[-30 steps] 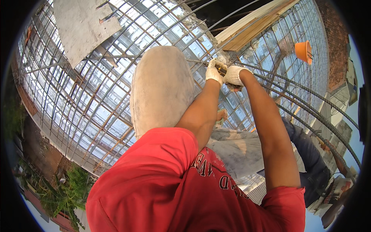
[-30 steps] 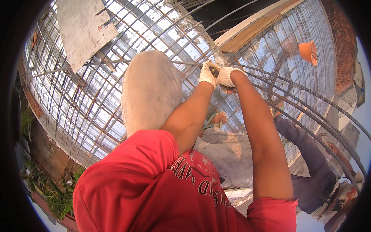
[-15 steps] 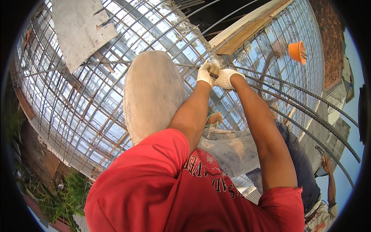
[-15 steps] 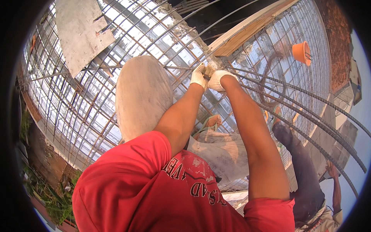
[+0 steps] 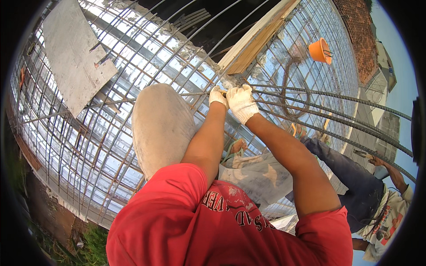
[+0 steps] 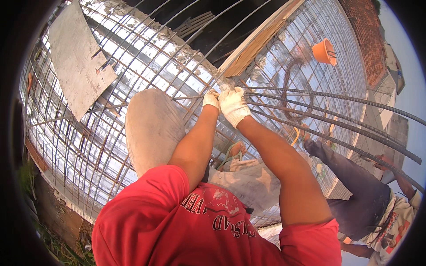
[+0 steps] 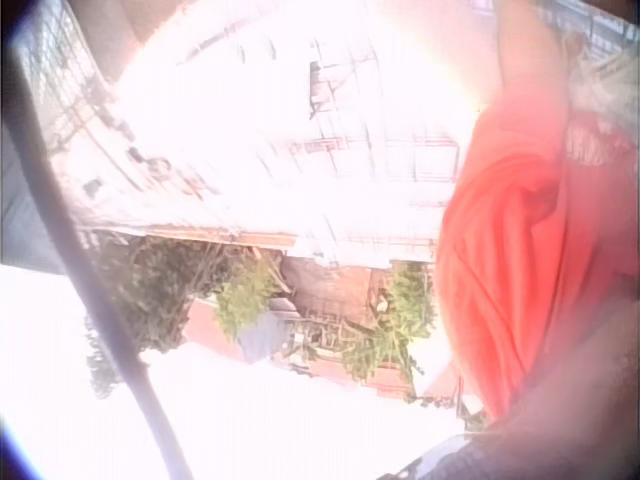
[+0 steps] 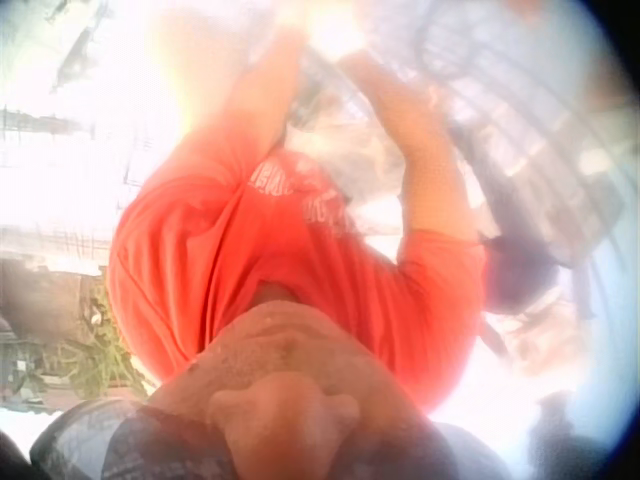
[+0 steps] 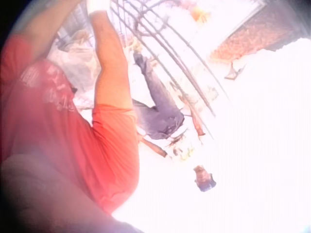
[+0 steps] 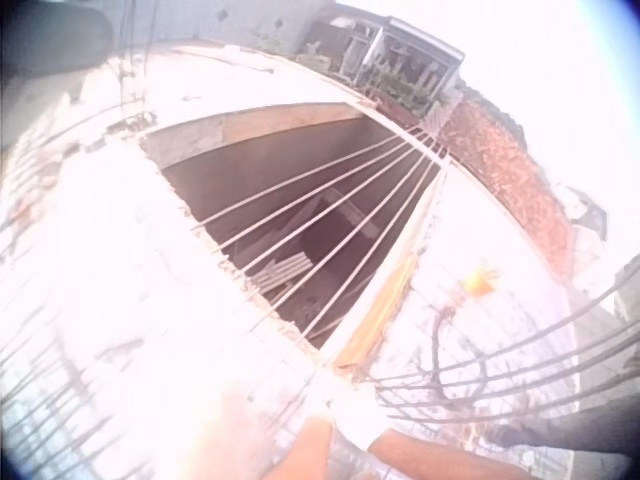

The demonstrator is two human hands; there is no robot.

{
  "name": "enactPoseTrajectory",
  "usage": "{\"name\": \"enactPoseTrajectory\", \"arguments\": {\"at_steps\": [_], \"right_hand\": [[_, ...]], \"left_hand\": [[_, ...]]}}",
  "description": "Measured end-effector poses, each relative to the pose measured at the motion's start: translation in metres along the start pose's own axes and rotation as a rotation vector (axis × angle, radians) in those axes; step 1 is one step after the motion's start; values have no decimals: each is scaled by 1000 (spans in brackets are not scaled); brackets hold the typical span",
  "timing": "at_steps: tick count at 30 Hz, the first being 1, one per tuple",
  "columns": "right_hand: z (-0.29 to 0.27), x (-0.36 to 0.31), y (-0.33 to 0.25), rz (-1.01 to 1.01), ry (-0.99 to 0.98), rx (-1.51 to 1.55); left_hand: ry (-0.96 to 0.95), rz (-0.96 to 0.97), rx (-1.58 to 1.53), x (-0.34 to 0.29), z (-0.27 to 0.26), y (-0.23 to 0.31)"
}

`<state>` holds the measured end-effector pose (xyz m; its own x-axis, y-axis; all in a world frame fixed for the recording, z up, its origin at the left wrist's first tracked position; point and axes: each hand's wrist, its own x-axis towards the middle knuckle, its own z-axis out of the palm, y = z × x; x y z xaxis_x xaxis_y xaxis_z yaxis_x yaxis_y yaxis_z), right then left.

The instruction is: The person secures rebar to a metal grid on a construction floor by twisting wire with a pair of pliers.

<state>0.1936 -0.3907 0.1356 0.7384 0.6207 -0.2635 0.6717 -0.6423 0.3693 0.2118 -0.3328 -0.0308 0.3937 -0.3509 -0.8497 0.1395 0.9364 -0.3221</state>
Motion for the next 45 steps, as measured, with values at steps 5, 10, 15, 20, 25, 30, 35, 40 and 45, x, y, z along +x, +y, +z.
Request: {"name": "enactPoseTrajectory", "arguments": {"at_steps": [5, 10, 15, 20, 25, 30, 35, 40, 45], "right_hand": [[-57, 50, -9, 332, -517, 372], [-37, 34, 30, 399, -1191, 906], [-22, 13, 17, 321, -807, 675], [-22, 7, -20, 130, -144, 33], [-11, -8, -5, 372, -512, 563], [9, -29, 29, 629, -988, 1595], [46, -64, 26, 777, -890, 1649], [57, -104, 38, 664, -812, 1815], [78, -127, 43, 313, -575, 1719]], "left_hand": [[-195, 208, 94, -1, -18, 27], [5, -9, -70, -45, -15, -1], [-104, 18, 199, -22, -35, 9], [-146, -18, 53, 28, -24, 28], [-134, 109, 362, -10, -35, 17], [-154, 73, 336, -31, -40, 16], [-121, 278, 473, -59, -13, -6], [-327, 271, 391, -84, -14, 1], [-164, 66, 388, -103, -46, 2]]}}
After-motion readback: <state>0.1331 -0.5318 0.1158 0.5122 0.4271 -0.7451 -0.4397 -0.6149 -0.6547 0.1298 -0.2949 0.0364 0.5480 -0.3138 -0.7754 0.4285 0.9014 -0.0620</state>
